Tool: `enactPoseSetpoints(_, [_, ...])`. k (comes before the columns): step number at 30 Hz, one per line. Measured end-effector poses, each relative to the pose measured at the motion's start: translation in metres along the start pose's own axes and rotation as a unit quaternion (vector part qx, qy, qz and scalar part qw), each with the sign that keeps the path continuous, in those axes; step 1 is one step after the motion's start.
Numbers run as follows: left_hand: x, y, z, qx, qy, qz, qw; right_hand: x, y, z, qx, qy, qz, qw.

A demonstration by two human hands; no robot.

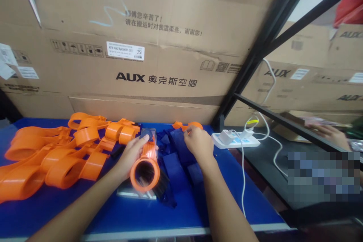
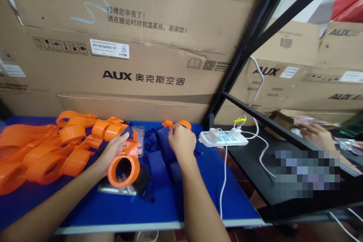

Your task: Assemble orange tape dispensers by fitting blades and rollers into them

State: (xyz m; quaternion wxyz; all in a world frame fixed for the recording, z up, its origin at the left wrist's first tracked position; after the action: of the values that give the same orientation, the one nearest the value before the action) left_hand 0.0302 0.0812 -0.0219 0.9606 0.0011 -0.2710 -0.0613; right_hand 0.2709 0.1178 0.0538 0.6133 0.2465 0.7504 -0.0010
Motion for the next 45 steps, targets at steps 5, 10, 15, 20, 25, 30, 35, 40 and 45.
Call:
enactPoseSetpoints(5, [0.000,-0.002,0.003,0.010,-0.031,-0.006,0.999,-0.021,-0.009,-0.011,-0.055,0.154,0.106,0.981])
enactPoseSetpoints(10, [0.008,-0.007,0.009,0.040,-0.049,-0.043,0.997,-0.019,-0.033,-0.036,-0.113,0.354,0.087,0.924])
enactPoseSetpoints(15, [0.011,-0.008,0.008,0.069,-0.061,-0.043,0.995,-0.007,-0.056,-0.061,-0.143,0.511,-0.004,0.848])
enactPoseSetpoints(20, [0.006,-0.005,0.004,0.055,-0.108,-0.034,0.992,0.003,-0.063,-0.076,-0.177,0.600,-0.151,0.765])
enactPoseSetpoints(25, [0.004,-0.001,0.009,0.061,-0.129,-0.035,0.989,0.001,-0.069,-0.086,-0.232,0.567,-0.225,0.758])
enactPoseSetpoints(30, [0.012,-0.002,0.011,0.051,-0.152,-0.060,0.985,-0.004,-0.072,-0.087,-0.228,0.582,-0.254,0.738])
enactPoseSetpoints(35, [0.017,-0.004,0.013,0.064,-0.131,-0.067,0.987,-0.006,-0.068,-0.082,-0.203,0.631,-0.268,0.699])
enactPoseSetpoints(40, [0.006,-0.003,0.020,0.090,-0.101,-0.015,0.991,-0.009,-0.066,-0.080,-0.241,0.609,-0.239,0.717])
enactPoseSetpoints(45, [-0.007,0.000,0.033,0.192,-0.086,0.064,0.975,-0.017,-0.066,-0.081,-0.293,0.590,-0.191,0.728])
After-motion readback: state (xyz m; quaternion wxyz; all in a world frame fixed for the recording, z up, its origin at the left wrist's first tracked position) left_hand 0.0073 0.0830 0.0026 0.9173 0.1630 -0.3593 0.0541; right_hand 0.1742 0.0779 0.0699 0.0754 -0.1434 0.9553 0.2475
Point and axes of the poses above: each hand's wrist, its own y-axis towards the middle knuckle, its own x-axis out of the palm, z = x × y, the point moved 7 cm from there along y, towards the middle knuckle, and after that the axes turned 10 degrees about x, right-handed, at the moved point
